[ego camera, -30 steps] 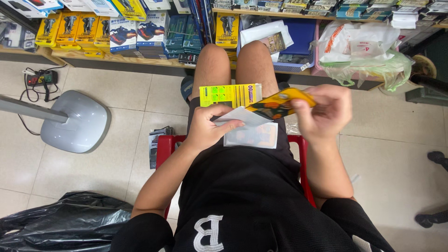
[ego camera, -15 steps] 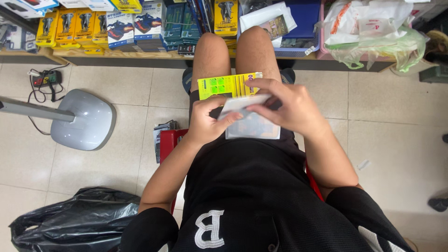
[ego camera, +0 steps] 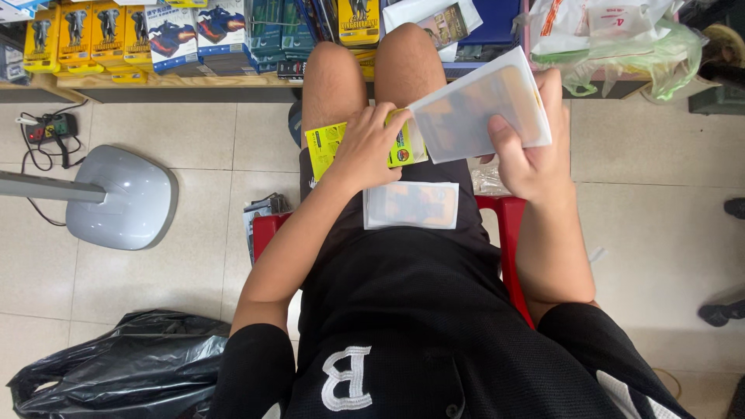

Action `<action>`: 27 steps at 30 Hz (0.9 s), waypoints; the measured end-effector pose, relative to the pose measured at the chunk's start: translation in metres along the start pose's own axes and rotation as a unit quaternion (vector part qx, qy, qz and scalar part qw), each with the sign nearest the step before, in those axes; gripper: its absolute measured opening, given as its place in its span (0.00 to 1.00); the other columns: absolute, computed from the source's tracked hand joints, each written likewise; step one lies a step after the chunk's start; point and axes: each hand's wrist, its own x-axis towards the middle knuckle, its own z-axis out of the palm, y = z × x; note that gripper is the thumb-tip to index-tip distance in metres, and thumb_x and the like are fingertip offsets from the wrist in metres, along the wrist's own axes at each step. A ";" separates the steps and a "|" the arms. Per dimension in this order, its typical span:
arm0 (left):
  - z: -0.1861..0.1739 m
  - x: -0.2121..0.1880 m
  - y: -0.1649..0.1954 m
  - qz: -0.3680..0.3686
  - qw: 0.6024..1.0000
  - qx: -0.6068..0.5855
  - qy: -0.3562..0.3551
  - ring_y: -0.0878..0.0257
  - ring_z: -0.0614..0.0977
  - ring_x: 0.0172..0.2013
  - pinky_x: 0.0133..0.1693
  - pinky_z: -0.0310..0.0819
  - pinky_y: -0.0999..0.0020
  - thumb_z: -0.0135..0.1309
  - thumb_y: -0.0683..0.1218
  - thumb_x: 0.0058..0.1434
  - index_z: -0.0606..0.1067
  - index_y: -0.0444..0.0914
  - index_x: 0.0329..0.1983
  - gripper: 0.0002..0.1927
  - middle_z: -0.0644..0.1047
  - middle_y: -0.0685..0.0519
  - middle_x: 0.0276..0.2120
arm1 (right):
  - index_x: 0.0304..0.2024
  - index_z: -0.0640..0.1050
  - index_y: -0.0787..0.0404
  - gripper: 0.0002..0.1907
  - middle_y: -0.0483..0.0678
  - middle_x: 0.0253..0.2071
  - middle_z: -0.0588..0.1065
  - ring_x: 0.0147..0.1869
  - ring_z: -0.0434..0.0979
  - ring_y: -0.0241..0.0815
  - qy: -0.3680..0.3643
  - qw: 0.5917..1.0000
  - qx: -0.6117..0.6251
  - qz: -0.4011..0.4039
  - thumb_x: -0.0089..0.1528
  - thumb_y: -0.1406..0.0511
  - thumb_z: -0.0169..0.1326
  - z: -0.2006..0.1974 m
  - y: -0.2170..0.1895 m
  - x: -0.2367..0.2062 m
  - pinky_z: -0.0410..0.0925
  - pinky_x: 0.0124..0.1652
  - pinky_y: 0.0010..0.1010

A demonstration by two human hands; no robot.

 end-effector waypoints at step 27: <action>-0.032 -0.083 0.007 0.161 0.911 -0.063 0.375 0.45 0.72 0.62 0.67 0.67 0.42 0.80 0.53 0.49 0.60 0.37 0.70 0.52 0.66 0.44 0.62 | 0.23 0.73 0.64 0.07 0.52 0.24 0.76 0.25 0.79 0.46 -0.156 0.971 0.091 -0.156 0.57 0.74 0.52 0.037 -0.027 -0.047 0.73 0.28 0.33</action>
